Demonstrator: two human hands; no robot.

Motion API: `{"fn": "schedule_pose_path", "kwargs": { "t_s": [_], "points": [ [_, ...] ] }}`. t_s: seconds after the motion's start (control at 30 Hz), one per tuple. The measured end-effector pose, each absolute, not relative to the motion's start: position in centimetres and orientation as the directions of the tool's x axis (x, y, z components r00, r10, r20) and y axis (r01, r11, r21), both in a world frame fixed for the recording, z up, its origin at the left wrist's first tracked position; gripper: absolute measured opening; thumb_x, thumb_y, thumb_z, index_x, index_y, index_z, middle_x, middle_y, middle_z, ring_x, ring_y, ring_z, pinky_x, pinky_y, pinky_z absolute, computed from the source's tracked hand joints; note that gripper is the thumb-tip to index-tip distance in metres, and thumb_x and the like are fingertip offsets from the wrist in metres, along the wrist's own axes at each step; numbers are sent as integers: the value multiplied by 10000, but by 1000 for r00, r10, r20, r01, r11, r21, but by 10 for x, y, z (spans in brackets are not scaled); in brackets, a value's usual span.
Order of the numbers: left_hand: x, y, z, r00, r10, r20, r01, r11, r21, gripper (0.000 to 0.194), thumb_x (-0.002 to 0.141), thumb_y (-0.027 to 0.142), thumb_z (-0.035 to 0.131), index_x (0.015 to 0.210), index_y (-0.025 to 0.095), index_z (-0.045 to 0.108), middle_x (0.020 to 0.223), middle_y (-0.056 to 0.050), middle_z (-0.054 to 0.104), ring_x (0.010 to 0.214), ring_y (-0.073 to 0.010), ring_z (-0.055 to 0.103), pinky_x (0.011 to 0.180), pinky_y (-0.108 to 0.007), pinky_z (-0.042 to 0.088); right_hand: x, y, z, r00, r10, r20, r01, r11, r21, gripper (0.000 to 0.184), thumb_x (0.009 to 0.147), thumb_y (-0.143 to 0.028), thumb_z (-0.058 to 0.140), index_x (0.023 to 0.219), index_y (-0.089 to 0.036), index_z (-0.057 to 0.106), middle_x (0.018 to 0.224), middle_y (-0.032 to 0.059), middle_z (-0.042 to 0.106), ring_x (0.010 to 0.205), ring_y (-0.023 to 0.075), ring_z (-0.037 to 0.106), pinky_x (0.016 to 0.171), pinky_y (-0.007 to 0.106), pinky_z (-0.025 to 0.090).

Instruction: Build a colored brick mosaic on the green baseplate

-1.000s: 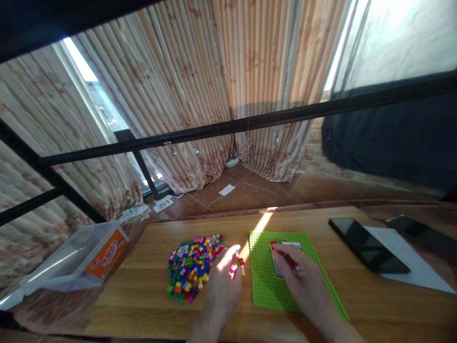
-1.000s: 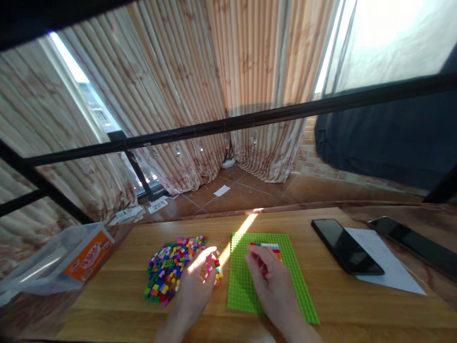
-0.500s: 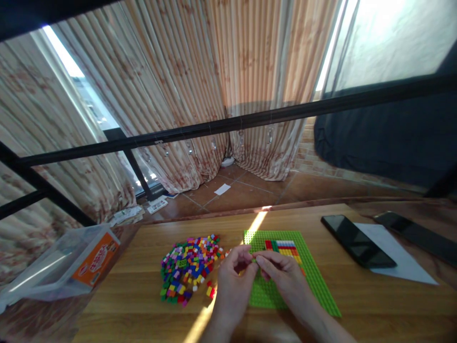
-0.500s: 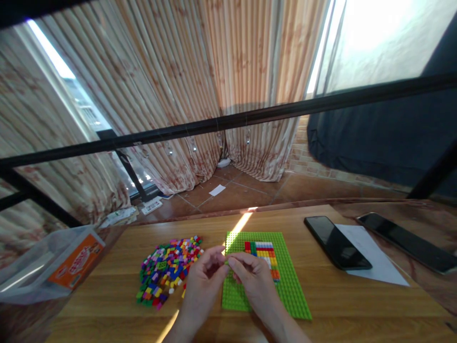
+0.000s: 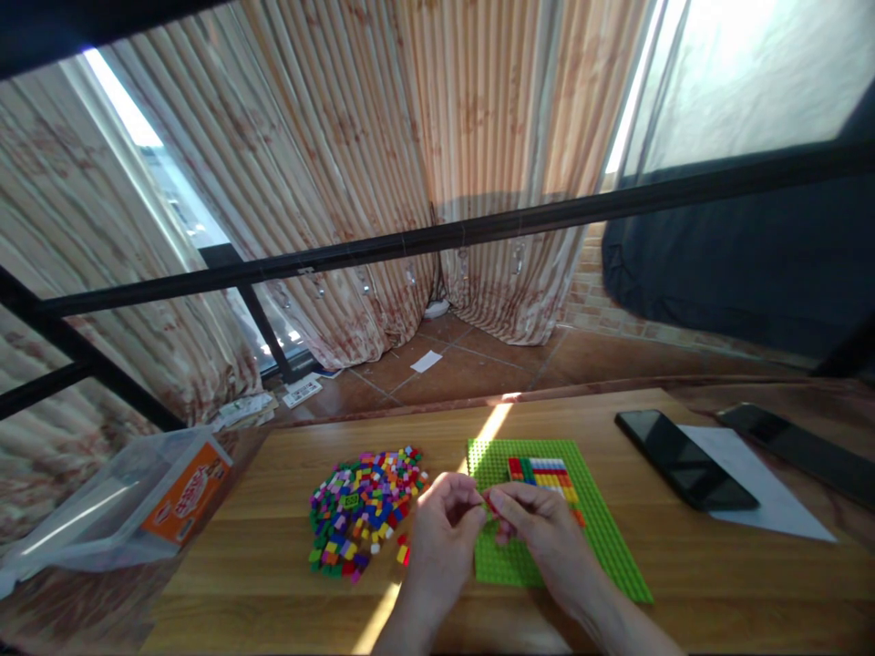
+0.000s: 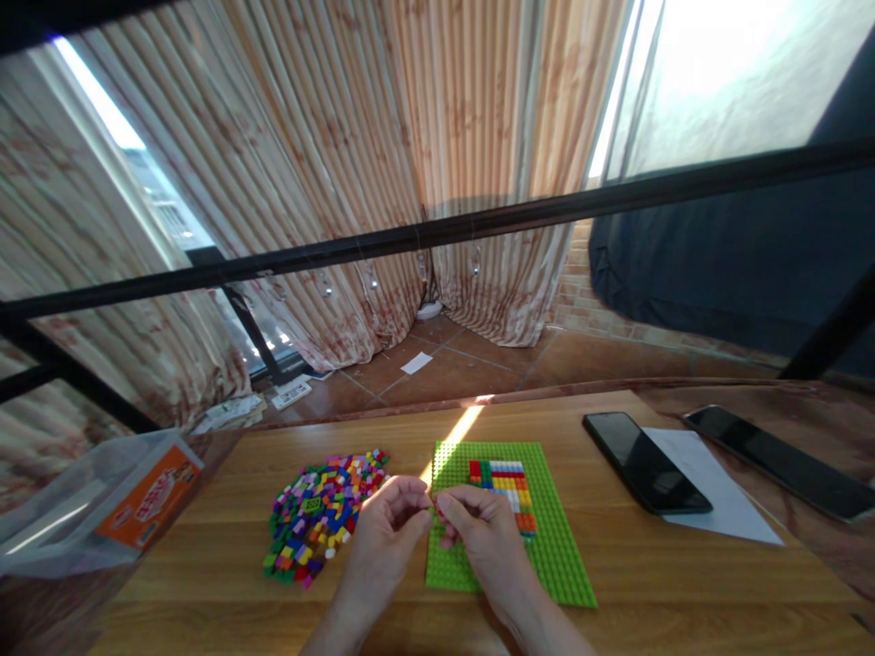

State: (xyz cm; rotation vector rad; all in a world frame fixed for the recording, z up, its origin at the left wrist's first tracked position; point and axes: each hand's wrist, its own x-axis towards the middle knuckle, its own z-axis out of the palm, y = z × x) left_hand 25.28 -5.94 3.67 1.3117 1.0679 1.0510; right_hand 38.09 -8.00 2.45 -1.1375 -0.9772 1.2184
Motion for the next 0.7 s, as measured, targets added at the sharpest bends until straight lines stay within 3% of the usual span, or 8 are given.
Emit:
{"fn": "schedule_pose_path", "kwargs": {
  "t_s": [0.07, 0.13, 0.23, 0.3, 0.5, 0.7],
  "points": [
    [244, -55, 37, 157, 987, -17, 8, 16, 1000, 205, 671, 173, 609, 874, 158, 584, 717, 10, 603, 652, -102, 576, 627, -212, 471, 378, -79, 18, 143, 990, -3, -122, 15, -992, 341, 730, -496, 628, 641, -168, 658, 543, -9, 559, 474, 120, 492, 482, 258, 418],
    [234, -50, 38, 59, 997, -43, -9, 43, 999, 253, 667, 218, 637, 910, 156, 605, 736, 5, 608, 640, -100, 575, 594, -206, 466, 373, -78, 12, 182, 980, 82, 69, 71, -995, 299, 784, -448, 578, 689, -180, 672, 560, -2, 574, 506, 140, 523, 509, 267, 424],
    [221, -43, 39, -69, 995, -75, -73, 70, 995, 337, 643, 275, 680, 950, 147, 626, 806, -25, 642, 687, -120, 604, 606, -219, 481, 365, -78, 6, 124, 962, 241, 409, 172, -896, 219, 838, -307, 518, 755, -200, 690, 665, 26, 628, 631, 169, 581, 607, 281, 434],
    [218, -41, 39, -80, 992, -98, -98, 90, 991, 363, 637, 305, 694, 959, 148, 639, 834, -38, 659, 704, -132, 619, 619, -232, 491, 358, -76, 3, 65, 959, 276, 515, 204, -832, 212, 841, -225, 493, 760, -201, 688, 730, 41, 649, 679, 173, 597, 645, 282, 435],
    [218, -36, 27, -82, 995, -64, 18, 65, 998, 284, 631, 264, 684, 889, 145, 696, 799, -49, 693, 726, -147, 640, 657, -237, 501, 342, -64, -5, 76, 970, 230, 608, 137, -782, 233, 811, -120, 462, 795, -193, 683, 790, 53, 666, 736, 180, 621, 689, 275, 439],
    [217, -37, 26, -32, 998, -47, 144, 51, 988, 224, 698, 272, 641, 874, 142, 691, 829, -83, 710, 783, -189, 662, 664, -268, 516, 340, -62, -5, 15, 980, 198, 559, 156, -815, 263, 820, -104, 430, 894, -191, 667, 835, 57, 676, 768, 184, 628, 711, 277, 448]
  ]
}}
